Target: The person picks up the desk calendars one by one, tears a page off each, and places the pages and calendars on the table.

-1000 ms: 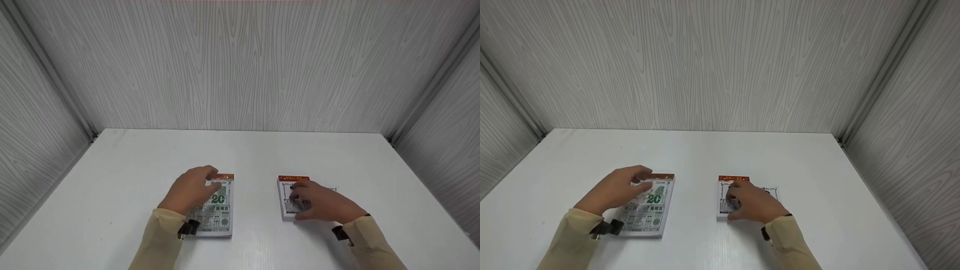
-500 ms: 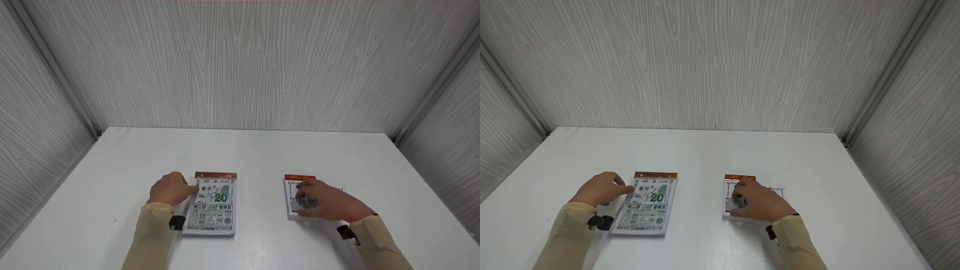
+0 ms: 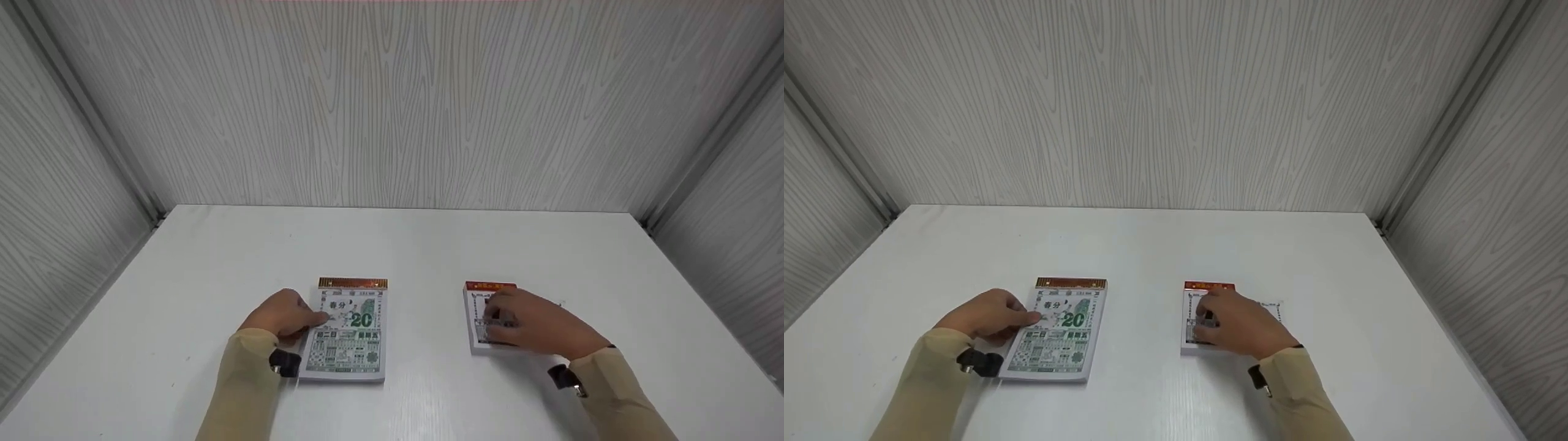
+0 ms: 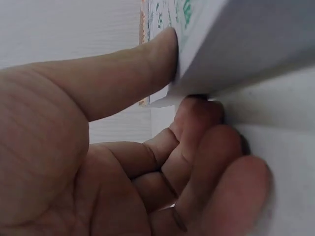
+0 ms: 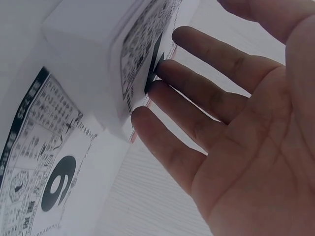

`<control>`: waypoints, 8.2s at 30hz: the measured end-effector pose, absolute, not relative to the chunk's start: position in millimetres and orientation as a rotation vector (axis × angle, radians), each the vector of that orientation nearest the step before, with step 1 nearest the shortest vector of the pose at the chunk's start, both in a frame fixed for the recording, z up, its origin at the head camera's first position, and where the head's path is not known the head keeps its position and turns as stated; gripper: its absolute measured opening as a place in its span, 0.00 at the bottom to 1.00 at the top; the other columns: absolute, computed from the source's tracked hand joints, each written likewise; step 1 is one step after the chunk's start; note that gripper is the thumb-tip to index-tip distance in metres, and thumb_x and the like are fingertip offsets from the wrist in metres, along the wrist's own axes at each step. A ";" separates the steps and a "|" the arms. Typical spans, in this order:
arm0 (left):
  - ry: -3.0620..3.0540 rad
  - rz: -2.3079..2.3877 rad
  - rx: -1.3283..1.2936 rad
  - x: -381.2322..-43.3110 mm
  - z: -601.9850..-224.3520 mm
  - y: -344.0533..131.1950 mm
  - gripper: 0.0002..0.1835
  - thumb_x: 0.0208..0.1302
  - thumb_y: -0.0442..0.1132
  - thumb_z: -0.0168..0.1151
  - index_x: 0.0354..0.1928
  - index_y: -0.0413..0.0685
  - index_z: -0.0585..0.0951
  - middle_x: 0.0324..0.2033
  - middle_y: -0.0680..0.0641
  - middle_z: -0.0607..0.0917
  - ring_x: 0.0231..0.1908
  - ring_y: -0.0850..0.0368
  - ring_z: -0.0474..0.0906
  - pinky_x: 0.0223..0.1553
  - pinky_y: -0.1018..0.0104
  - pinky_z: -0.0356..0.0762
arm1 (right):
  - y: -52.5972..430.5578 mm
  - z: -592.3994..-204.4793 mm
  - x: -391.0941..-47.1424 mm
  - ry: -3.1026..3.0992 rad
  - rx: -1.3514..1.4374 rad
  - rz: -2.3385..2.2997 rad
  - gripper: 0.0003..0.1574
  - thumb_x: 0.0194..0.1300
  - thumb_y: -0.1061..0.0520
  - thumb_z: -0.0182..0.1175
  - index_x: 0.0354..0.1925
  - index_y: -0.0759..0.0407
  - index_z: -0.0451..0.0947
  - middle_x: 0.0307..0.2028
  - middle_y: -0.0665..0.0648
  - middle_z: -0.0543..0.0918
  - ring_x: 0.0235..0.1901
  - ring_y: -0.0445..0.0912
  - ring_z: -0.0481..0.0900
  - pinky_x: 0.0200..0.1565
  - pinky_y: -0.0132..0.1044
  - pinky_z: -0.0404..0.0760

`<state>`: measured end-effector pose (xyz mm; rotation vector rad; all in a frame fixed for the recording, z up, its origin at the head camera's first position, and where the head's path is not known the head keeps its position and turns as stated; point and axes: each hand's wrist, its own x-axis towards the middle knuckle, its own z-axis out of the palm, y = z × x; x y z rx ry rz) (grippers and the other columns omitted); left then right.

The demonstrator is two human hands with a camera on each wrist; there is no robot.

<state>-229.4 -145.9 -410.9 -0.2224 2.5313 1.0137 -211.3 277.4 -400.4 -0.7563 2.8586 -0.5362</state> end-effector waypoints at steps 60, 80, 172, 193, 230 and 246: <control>2.760 1.017 -0.043 -224.7 -396.3 -115.8 0.13 0.71 0.38 0.64 0.45 0.39 0.71 0.35 0.42 0.77 0.33 0.50 0.73 0.34 0.57 0.70 | 124.9 -416.7 -187.6 2.796 -0.978 -0.407 0.25 0.70 0.46 0.67 0.61 0.50 0.84 0.51 0.52 0.84 0.42 0.42 0.82 0.46 0.38 0.83; 2.724 1.099 -0.076 -225.0 -400.6 -114.0 0.21 0.71 0.38 0.64 0.62 0.40 0.73 0.44 0.41 0.81 0.35 0.50 0.79 0.31 0.60 0.75 | 126.4 -414.9 -188.1 2.760 -0.967 -0.420 0.27 0.71 0.45 0.65 0.64 0.49 0.82 0.53 0.53 0.83 0.42 0.42 0.79 0.46 0.39 0.82; 2.097 1.959 0.788 -217.6 -369.2 -89.3 0.23 0.81 0.56 0.49 0.70 0.56 0.67 0.58 0.43 0.79 0.57 0.45 0.78 0.57 0.50 0.79 | 168.8 -371.6 -202.3 2.175 -0.324 -2.332 0.20 0.80 0.54 0.54 0.64 0.60 0.73 0.52 0.63 0.78 0.52 0.55 0.80 0.54 0.44 0.81; 1.777 2.098 0.575 -218.4 -384.8 -70.2 0.33 0.79 0.67 0.37 0.79 0.65 0.59 0.58 0.42 0.77 0.54 0.48 0.78 0.54 0.57 0.80 | 170.4 -367.8 -205.3 1.973 -0.164 -2.283 0.25 0.81 0.53 0.53 0.69 0.61 0.67 0.58 0.64 0.78 0.57 0.54 0.80 0.59 0.45 0.80; 1.921 2.190 0.365 -214.0 -398.6 -62.1 0.37 0.78 0.70 0.27 0.82 0.65 0.53 0.64 0.45 0.76 0.60 0.51 0.75 0.63 0.55 0.72 | 138.2 -380.8 -176.1 3.118 -1.460 -0.454 0.38 0.50 0.38 0.81 0.55 0.47 0.78 0.60 0.50 0.74 0.61 0.47 0.69 0.66 0.44 0.72; 1.960 2.181 0.329 -214.5 -400.7 -60.7 0.39 0.78 0.71 0.28 0.82 0.63 0.51 0.64 0.47 0.74 0.61 0.51 0.72 0.68 0.53 0.65 | 140.2 -374.4 -177.5 2.898 -1.407 -0.783 0.04 0.65 0.56 0.73 0.36 0.51 0.85 0.52 0.48 0.78 0.51 0.42 0.73 0.50 0.31 0.81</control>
